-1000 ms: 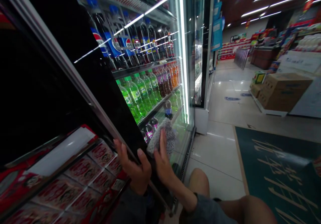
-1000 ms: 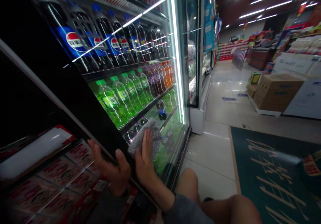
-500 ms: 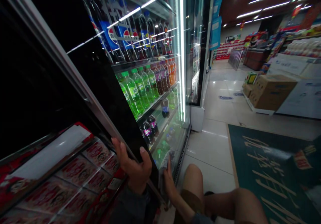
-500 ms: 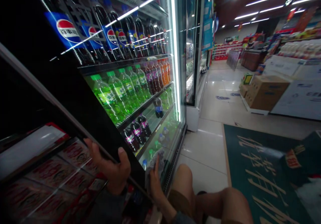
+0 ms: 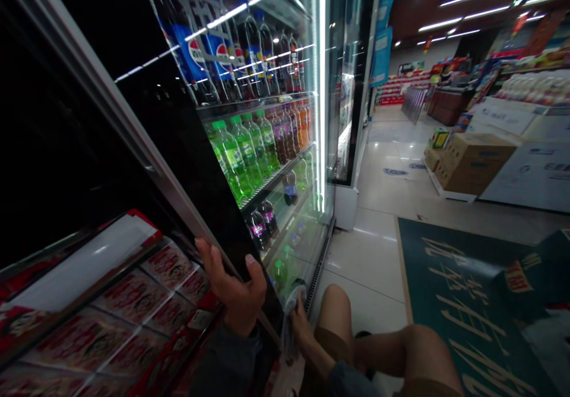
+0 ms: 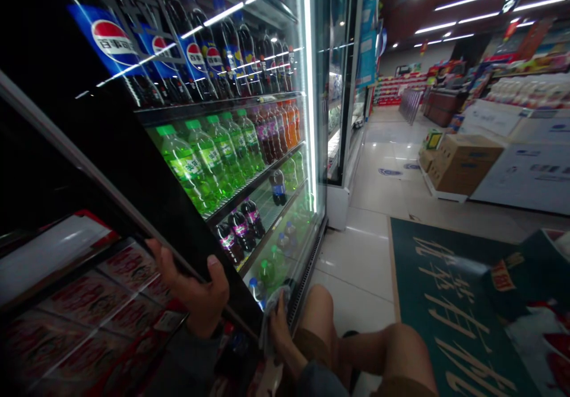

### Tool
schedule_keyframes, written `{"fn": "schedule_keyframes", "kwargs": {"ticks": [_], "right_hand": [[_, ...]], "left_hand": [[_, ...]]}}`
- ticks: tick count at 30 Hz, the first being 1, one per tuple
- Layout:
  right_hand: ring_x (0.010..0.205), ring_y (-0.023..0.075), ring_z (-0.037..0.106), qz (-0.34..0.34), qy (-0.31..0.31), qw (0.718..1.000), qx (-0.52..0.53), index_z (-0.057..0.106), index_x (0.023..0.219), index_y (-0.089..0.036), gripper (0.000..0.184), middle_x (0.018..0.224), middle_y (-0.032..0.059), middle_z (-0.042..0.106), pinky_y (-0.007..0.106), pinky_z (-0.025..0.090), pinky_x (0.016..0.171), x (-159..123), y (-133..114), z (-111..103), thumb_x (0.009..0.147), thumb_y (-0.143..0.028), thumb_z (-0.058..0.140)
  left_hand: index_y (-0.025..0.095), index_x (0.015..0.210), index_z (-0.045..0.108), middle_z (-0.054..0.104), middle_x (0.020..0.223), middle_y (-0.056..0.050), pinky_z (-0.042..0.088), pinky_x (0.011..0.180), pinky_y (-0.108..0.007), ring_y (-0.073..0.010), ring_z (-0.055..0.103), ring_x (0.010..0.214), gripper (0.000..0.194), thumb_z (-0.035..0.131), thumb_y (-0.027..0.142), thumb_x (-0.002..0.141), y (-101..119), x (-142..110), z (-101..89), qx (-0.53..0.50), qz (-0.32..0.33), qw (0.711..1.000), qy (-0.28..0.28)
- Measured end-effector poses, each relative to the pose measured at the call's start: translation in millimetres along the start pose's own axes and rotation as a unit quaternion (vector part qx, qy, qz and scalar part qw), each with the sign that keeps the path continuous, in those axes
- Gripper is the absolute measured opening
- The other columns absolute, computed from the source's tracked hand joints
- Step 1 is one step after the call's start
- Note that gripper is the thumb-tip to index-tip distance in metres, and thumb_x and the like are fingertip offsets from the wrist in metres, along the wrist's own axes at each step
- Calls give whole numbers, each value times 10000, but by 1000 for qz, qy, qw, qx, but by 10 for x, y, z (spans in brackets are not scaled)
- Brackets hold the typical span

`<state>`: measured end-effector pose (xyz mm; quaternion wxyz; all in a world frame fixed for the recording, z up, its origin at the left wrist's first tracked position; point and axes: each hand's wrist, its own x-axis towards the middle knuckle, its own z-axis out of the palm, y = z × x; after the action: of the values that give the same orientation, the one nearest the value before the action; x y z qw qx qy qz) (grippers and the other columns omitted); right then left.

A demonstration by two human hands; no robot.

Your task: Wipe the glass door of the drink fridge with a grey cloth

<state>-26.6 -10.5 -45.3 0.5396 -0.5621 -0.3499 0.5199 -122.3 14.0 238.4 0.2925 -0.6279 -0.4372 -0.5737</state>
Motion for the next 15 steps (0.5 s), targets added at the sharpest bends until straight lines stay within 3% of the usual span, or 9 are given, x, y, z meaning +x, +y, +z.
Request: {"fn": "schedule_keyframes", "kwargs": {"ticks": [4,7,10,12,15], "right_hand": [[1546,413,349,-39,10,999,-19,472,1554,-167,1041,1633,199,437,625,290,1257,441,-457,85,776,-857,517],[1604,298,246,-120,1,992,-26,253,1649,-179,876,1725,133,269,582,193,1306,705,-1051,160,941,-671,412],[1623,198,178,-237,-33,970,-34,222,1657,-277,689,1746,23,235,501,160,1335,610,-1754,255,1019,-438,428],[1629,215,137,-397,-84,910,-90,219,1657,-296,642,1744,18,242,534,194,1329,364,-2158,313,1048,-324,420],[1632,184,12,-549,-141,809,-153,90,1669,-335,714,1753,-42,187,525,196,1329,16,-2506,358,1042,-171,392]], "left_hand": [[171,1653,173,162,1736,-102,175,1318,-368,-179,167,1596,970,620,9,808,-15,31,20,-18,27,999,20],[187,1658,181,164,1740,-54,164,1312,-321,-161,170,1594,983,619,17,795,-25,49,32,-23,35,999,29],[179,1658,181,174,1737,-61,166,1311,-325,-163,177,1593,991,632,16,790,-26,49,32,-12,28,999,28],[183,1658,188,175,1737,-66,152,1314,-330,-167,172,1595,976,624,24,799,-32,40,29,-12,27,999,27],[178,1649,233,194,1729,-95,162,1315,-360,-187,185,1594,860,535,50,854,-52,8,30,-46,19,998,31]]}}
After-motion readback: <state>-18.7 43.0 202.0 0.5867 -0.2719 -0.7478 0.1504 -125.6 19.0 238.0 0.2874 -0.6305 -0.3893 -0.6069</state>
